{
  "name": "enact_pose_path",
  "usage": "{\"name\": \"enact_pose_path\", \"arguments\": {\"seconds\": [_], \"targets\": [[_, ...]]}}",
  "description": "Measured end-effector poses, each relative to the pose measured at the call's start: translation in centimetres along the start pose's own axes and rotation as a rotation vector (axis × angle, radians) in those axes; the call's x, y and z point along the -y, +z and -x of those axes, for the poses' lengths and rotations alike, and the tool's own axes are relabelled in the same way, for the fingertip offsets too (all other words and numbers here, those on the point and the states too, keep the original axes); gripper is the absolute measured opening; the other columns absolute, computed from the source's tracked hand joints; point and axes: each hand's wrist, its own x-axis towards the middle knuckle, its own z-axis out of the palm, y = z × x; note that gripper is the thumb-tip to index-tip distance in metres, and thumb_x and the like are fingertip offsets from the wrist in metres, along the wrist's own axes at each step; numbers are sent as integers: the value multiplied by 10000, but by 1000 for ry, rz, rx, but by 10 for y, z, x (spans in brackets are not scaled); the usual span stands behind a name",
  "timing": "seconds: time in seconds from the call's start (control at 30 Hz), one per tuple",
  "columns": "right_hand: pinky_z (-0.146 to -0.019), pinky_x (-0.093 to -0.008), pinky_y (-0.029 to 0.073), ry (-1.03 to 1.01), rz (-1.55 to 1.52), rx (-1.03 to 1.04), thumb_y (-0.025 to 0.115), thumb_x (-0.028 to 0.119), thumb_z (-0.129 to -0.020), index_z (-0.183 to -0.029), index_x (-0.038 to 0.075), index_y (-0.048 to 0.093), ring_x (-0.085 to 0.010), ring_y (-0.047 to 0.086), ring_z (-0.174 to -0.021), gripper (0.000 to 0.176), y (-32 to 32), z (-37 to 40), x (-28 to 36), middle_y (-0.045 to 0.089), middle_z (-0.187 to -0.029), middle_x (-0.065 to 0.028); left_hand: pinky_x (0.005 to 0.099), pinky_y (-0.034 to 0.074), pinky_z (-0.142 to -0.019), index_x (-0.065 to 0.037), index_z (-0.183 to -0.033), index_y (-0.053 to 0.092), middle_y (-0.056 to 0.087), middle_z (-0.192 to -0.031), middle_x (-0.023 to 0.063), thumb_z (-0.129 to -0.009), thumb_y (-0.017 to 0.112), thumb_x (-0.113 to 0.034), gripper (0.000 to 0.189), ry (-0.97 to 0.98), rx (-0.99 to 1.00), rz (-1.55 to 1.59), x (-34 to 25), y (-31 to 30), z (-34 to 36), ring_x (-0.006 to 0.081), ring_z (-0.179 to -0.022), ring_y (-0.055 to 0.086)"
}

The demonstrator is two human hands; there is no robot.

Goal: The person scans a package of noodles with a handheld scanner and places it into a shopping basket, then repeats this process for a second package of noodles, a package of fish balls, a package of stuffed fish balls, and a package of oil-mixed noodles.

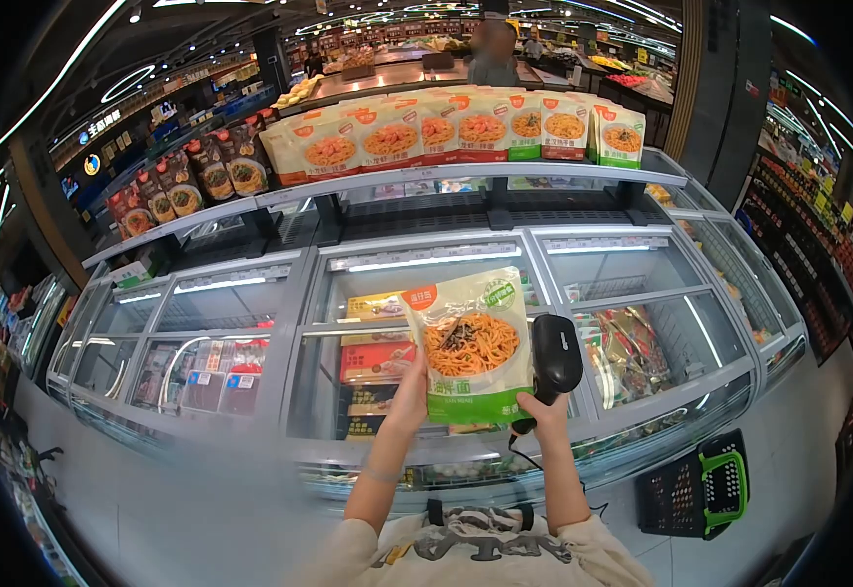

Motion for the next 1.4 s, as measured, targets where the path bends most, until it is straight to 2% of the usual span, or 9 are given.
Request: {"name": "enact_pose_path", "arguments": {"seconds": [0.17, 0.37, 0.53, 0.8, 1.0, 1.03, 1.13, 1.27, 1.4], "targets": [[-815, -318, 401, 138, -272, -58, 554, -15, -597, -1115, 30, 391, -206, 485, -947, 544, -11, 8, -12, 472, -1004, -84, 313, 395, -867, 2, -1187, 354, 463, -1151, 107, -763, 573, -98, 487, -257, 355, 65, 9, -41, 37, 202, -1032, 474], [-807, -306, 403, 227, -241, -104, 548, -20, -595, -1077, 27, 413, -197, 489, -927, 503, -14, 22, -13, 465, -991, -77, 317, 396, -872, 17, -1163, 376, 477, -1121, 119, -665, 631, 29, 560, -266, 215, 72, 20, -32, 54, 212, -1022, 477], [-741, -304, 427, 267, -123, -104, 594, 11, -629, -1085, 23, 400, -191, 499, -893, 496, -26, 30, 1, 460, -950, -77, 335, 440, -817, 20, -1154, 385, 492, -1099, 145, -663, 615, 42, 542, -199, 98, 23, 33, -26, 70, 235, -983, 510], [-661, -296, 444, 307, 8, 94, 626, -14, -630, -1109, 12, 383, -182, 515, -813, 538, -59, 53, 11, 482, -932, -96, 303, 417, -828, 8, -1157, 389, 487, -1107, 117, -707, 605, 7, 500, -165, 61, -55, 47, -11, 123, 198, -985, 493], [-640, -268, 432, 222, -157, -108, 578, -57, -595, -1101, 29, 387, -148, 514, -759, 548, -124, 93, 57, 488, -841, -57, 302, 490, -661, 40, -1101, 430, 530, -1022, 130, -730, 618, -91, 435, -383, 238, -406, 73, 61, 151, 193, -854, 553], [-642, -265, 430, 204, -140, -118, 578, -56, -593, -1100, 30, 387, -146, 512, -757, 549, -141, 100, 65, 487, -838, -54, 302, 494, -609, 40, -1096, 424, 544, -971, 127, -726, 631, -109, 449, -425, 357, -500, 97, 48, 148, 189, -794, 559], [-644, -249, 423, 142, -113, -147, 579, -56, -593, -1098, 31, 389, -135, 509, -717, 547, -182, 121, 89, 488, -818, -42, 284, 480, -605, 23, -1070, 447, 565, -899, 106, -729, 628, -107, 408, -359, 283, -341, 131, 98, 170, 184, -701, 564], [-641, -251, 423, 161, -128, -188, 589, -49, -598, -1102, 30, 388, -135, 511, -715, 548, -228, 145, 110, 488, -811, -39, 293, 498, -598, 28, -1073, 435, 542, -961, 107, -699, 651, -77, 445, -213, 279, -353, 174, 135, 189, 186, -783, 561], [-598, -239, 418, 165, -138, -212, 616, -48, -602, -977, 12, 474, -122, 518, -679, 406, -263, 165, 130, 517, -796, -49, 289, 475, -695, 20, -1115, 418, 528, -1020, 98, -684, 663, -69, 504, -326, 320, -380, 189, 166, 205, 176, -878, 533]]}}
